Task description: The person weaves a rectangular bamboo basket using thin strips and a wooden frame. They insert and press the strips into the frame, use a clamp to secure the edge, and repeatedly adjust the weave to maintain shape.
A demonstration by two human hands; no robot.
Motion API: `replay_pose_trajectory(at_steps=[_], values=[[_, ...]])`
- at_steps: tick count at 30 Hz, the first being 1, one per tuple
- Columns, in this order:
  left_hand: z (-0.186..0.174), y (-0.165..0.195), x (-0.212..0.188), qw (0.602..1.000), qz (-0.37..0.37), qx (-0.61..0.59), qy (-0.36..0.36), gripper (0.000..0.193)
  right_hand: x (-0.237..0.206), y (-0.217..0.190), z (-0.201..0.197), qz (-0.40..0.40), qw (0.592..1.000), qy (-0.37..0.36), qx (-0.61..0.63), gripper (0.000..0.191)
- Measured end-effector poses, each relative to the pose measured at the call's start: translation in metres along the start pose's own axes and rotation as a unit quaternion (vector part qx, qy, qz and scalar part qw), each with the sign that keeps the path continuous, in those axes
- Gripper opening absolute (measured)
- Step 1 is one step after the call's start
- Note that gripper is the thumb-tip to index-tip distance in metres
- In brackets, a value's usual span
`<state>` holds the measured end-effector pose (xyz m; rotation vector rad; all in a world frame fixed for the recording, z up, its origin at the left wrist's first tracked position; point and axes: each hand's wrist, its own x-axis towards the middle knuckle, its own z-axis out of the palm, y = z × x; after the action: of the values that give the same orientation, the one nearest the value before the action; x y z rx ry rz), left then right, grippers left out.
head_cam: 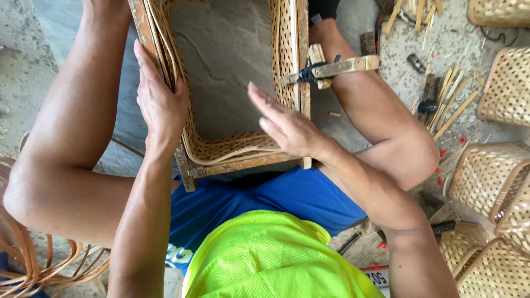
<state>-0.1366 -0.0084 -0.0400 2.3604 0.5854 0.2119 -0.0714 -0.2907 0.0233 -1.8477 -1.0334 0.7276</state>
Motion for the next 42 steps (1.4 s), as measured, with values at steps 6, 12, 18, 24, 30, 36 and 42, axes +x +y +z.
replay_pose_trajectory(at_steps=[6,12,18,24,30,36,42], values=[[-0.003,0.005,0.001,1.0,0.004,-0.005,0.006,0.091,-0.004,0.003,-0.007,0.011,0.99,-0.125,0.065,0.056],[-0.014,0.02,0.004,0.999,-0.013,-0.043,0.011,0.1,0.006,0.027,-0.004,0.045,0.997,-0.062,0.008,0.042],[-0.024,0.015,0.002,0.936,-0.103,-0.336,0.023,0.054,-0.003,0.037,0.028,0.066,0.981,-0.179,0.029,0.028],[-0.016,0.004,0.002,0.923,-0.086,-0.368,0.068,0.043,0.001,0.038,0.032,0.06,0.985,-0.163,0.015,0.028],[-0.04,0.03,-0.047,0.983,0.02,-0.124,0.132,0.018,-0.042,-0.017,-0.026,0.097,0.991,0.097,-0.002,0.011],[-0.014,0.066,-0.107,0.946,0.116,-0.031,-0.301,0.026,-0.057,-0.025,-0.109,-0.022,0.927,0.364,0.089,0.064],[-0.005,0.065,-0.112,0.942,0.102,-0.052,-0.315,0.026,0.017,-0.02,-0.123,-0.119,0.967,0.155,0.163,0.038]])
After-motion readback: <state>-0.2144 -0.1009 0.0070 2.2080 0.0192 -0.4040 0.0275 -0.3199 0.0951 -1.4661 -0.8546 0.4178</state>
